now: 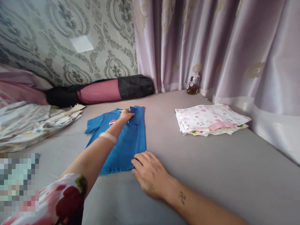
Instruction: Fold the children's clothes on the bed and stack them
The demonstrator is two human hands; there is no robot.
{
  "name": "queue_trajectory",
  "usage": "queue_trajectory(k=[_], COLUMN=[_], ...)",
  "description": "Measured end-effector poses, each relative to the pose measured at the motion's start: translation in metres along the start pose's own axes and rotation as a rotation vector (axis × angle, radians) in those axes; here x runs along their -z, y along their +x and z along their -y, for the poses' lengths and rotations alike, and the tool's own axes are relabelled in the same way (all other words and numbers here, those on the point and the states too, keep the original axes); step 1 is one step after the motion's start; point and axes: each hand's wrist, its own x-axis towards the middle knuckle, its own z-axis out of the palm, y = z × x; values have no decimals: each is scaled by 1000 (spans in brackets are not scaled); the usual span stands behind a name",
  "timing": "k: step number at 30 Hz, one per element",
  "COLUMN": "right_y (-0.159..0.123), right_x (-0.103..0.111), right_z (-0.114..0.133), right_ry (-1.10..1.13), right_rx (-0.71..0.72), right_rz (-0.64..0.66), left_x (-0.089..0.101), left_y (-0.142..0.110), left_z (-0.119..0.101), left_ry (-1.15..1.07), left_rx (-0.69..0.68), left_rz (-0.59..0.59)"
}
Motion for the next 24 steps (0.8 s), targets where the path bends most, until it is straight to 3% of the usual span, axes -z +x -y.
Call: queue_trajectory(k=[2,5,14,24], right_y=[0,0,0,0], right_x=[0,1,1,0], right_z=[0,0,0,-1], right_ry=[3,7,9,7], right_rx=[3,10,16,13], right_rz=[1,2,4,-5], left_x=[-1,1,5,-6], left_y=[-4,-11,-20,-12], left_z=[-2,-7,1,12], left_ry=[-5,-30,62,10], left_rx=[56,26,-383,-439], left_rz=[-14,-38,-67,-18])
